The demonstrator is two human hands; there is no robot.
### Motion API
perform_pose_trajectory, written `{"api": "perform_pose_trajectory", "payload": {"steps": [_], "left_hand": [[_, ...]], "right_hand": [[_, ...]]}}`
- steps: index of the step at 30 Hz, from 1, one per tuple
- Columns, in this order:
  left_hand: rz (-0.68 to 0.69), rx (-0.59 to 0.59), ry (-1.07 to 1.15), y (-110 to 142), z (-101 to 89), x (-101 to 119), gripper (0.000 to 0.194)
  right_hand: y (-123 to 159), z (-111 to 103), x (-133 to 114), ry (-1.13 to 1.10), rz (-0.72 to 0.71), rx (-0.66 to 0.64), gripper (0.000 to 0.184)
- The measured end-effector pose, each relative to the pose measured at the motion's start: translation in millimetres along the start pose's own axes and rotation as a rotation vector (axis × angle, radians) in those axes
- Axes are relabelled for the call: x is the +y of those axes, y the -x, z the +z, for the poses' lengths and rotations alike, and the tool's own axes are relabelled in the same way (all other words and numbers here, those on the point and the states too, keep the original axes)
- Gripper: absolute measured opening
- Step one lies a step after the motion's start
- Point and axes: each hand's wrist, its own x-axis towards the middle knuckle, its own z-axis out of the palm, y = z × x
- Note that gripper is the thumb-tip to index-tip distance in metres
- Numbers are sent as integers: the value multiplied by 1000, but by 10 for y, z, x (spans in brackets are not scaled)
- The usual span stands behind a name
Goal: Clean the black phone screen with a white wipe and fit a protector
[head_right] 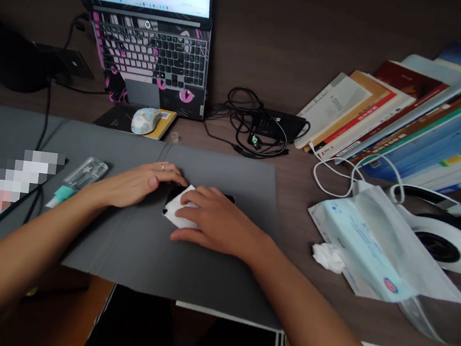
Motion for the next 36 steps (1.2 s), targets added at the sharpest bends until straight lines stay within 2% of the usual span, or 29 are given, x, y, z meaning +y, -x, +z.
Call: {"api": "perform_pose_trajectory", "payload": {"steps": [6, 8, 11, 15, 19, 27, 33, 36], "left_hand": [[15, -11, -10, 5, 4, -14, 90], [5, -7, -25, 5, 7, -12, 89], [-12, -4, -51, 2, 8, -9, 85], [-6, -3, -69, 0, 5, -7, 81], [-9, 0, -84, 6, 3, -8, 78], [-15, 6, -78, 7, 12, -19, 80], [-14, 6, -89, 8, 11, -24, 79], [-14, 8, -84, 9, 14, -32, 80]], "right_hand": [[62, -93, 86, -12, 104, 23, 36], [67, -71, 89, -19, 76, 27, 37], [64, -44, 79, -68, 12, 20, 48], [78, -106, 101, -115, 36, 34, 37], [106, -172, 136, -96, 92, 31, 37], [91, -84, 71, -70, 22, 37, 34], [114, -121, 106, -50, 82, 16, 33], [102, -88, 82, -37, 55, 9, 33]]}}
